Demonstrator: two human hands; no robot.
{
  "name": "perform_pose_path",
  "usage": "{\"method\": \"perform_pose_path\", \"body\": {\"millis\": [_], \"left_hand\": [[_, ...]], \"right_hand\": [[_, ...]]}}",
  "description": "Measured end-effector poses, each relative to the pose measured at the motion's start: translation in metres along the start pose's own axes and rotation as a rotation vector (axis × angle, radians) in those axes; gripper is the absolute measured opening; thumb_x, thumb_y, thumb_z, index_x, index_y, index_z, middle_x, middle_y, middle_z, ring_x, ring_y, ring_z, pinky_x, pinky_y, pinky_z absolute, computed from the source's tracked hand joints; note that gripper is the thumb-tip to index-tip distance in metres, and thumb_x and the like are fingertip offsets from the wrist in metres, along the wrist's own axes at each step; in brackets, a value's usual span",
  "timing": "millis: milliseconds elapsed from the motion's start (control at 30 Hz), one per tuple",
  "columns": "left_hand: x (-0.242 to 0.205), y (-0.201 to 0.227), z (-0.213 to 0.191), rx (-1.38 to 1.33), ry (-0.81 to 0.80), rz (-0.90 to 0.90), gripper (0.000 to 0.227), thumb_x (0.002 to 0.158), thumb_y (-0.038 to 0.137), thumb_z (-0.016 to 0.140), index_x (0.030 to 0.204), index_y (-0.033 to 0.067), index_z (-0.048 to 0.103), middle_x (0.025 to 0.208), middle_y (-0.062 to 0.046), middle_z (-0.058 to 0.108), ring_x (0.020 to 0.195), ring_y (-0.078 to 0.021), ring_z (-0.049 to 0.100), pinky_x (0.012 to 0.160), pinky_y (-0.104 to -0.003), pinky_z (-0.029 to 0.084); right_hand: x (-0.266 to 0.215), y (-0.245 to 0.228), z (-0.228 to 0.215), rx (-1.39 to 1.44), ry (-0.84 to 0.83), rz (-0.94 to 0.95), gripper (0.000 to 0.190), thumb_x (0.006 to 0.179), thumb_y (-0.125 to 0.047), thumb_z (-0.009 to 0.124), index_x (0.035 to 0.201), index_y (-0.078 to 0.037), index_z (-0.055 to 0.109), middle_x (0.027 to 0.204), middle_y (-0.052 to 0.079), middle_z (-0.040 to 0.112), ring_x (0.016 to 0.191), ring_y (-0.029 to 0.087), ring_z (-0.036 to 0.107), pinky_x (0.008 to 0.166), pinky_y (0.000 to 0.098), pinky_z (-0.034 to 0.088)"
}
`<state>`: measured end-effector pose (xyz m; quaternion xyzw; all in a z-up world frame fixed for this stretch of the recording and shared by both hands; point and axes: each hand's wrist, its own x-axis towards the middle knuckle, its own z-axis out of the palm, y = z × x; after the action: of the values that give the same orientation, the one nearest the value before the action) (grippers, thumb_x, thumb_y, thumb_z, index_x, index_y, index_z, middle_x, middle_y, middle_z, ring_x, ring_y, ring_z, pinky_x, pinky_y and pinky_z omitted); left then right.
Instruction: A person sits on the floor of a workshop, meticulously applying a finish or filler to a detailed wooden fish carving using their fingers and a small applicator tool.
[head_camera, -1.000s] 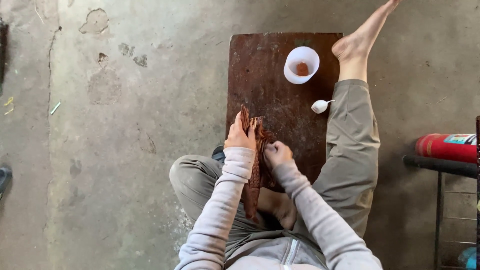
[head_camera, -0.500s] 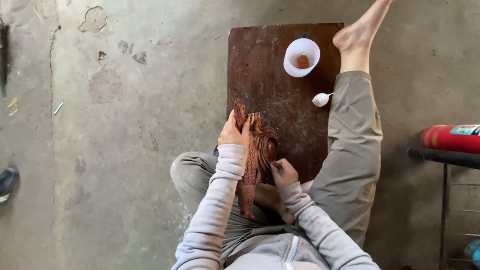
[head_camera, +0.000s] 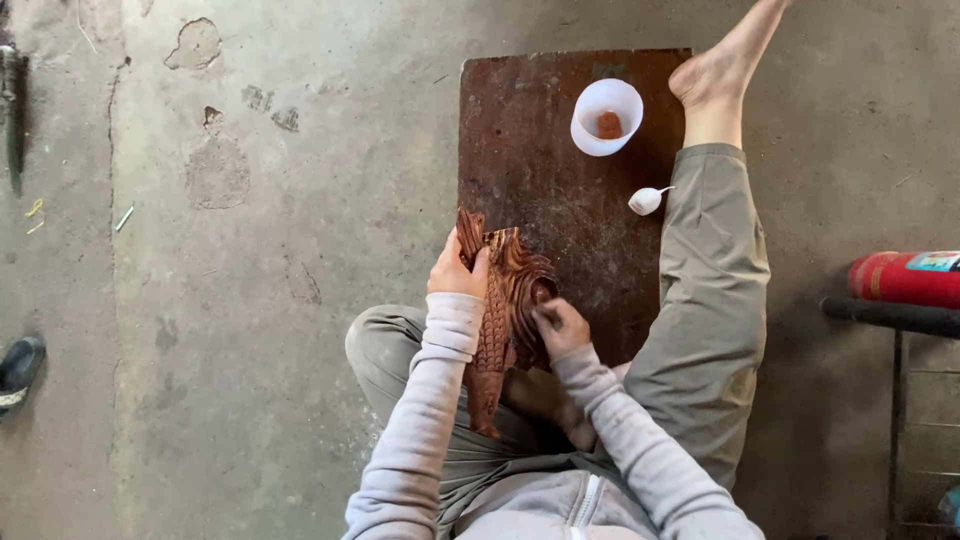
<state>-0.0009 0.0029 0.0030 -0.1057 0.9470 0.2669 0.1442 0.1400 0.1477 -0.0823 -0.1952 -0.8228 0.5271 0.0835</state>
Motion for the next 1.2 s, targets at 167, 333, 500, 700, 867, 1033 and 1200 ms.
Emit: {"method": "perform_pose_path", "body": {"millis": [167,333,500,700,867,1033,1200], "left_hand": [[-0.009,0.019,-0.022,-0.028,-0.022,0.007,0.063,0.097,0.048,0.062,0.154,0.0285,0.045,0.133,-0.009,0.069,0.117,-0.0338,0.068,0.098,-0.05,0.056],[-0.003,0.01,-0.021,-0.039,-0.029,0.003,0.061,0.096,0.049,0.063,0.152,0.0286,0.048,0.13,-0.008,0.071,0.116,-0.0332,0.069,0.097,-0.05,0.056],[0.005,-0.02,-0.007,-0.076,0.001,0.001,0.066,0.095,0.052,0.066,0.154,0.0285,0.046,0.129,-0.011,0.071,0.116,-0.0333,0.069,0.098,-0.049,0.056],[0.008,-0.043,-0.005,-0.132,0.022,-0.015,0.07,0.092,0.059,0.068,0.153,0.0312,0.046,0.129,-0.012,0.071,0.117,-0.0346,0.068,0.099,-0.051,0.056],[0.008,-0.039,-0.012,-0.177,0.034,-0.006,0.068,0.092,0.056,0.069,0.151,0.0269,0.049,0.128,-0.014,0.071,0.116,-0.0353,0.069,0.098,-0.05,0.056],[0.004,-0.044,-0.011,-0.175,0.084,0.033,0.066,0.091,0.054,0.071,0.148,0.0271,0.052,0.124,-0.014,0.073,0.111,-0.0344,0.071,0.095,-0.05,0.059],[0.005,-0.067,-0.006,-0.267,0.128,0.025,0.066,0.09,0.051,0.075,0.146,0.0232,0.056,0.12,-0.016,0.074,0.107,-0.0371,0.072,0.09,-0.05,0.061]], "right_hand": [[0.029,-0.027,0.0,-0.066,-0.072,-0.005,0.015,0.088,-0.027,0.079,0.095,-0.017,0.07,0.086,0.01,0.075,0.087,0.035,0.072,0.077,0.049,0.057],[-0.02,0.0,-0.034,-0.049,-0.194,0.052,0.007,0.091,-0.018,0.075,0.097,-0.017,0.072,0.09,0.008,0.076,0.092,0.031,0.074,0.079,0.0451,0.058],[-0.031,0.025,-0.036,-0.177,-0.105,-0.001,0.012,0.087,-0.029,0.081,0.095,-0.026,0.072,0.089,-0.001,0.076,0.088,0.02,0.074,0.078,0.0336,0.059],[-0.012,-0.014,-0.017,-0.147,-0.176,-0.265,0.013,0.085,-0.015,0.08,0.093,-0.023,0.075,0.086,-0.003,0.076,0.086,0.021,0.075,0.079,0.0327,0.06],[-0.04,0.02,-0.03,-0.26,-0.18,-0.353,0.017,0.085,-0.017,0.078,0.098,-0.027,0.072,0.086,-0.006,0.072,0.085,0.016,0.073,0.081,0.0291,0.06],[-0.014,-0.034,-0.022,-0.236,-0.108,-0.457,0.014,0.088,-0.009,0.075,0.099,-0.017,0.07,0.085,0.002,0.069,0.083,0.023,0.071,0.078,0.0344,0.06],[-0.03,-0.025,-0.03,-0.224,-0.119,-0.438,0.016,0.088,-0.01,0.075,0.102,-0.016,0.069,0.089,0.004,0.072,0.087,0.024,0.073,0.08,0.0349,0.061]]}}
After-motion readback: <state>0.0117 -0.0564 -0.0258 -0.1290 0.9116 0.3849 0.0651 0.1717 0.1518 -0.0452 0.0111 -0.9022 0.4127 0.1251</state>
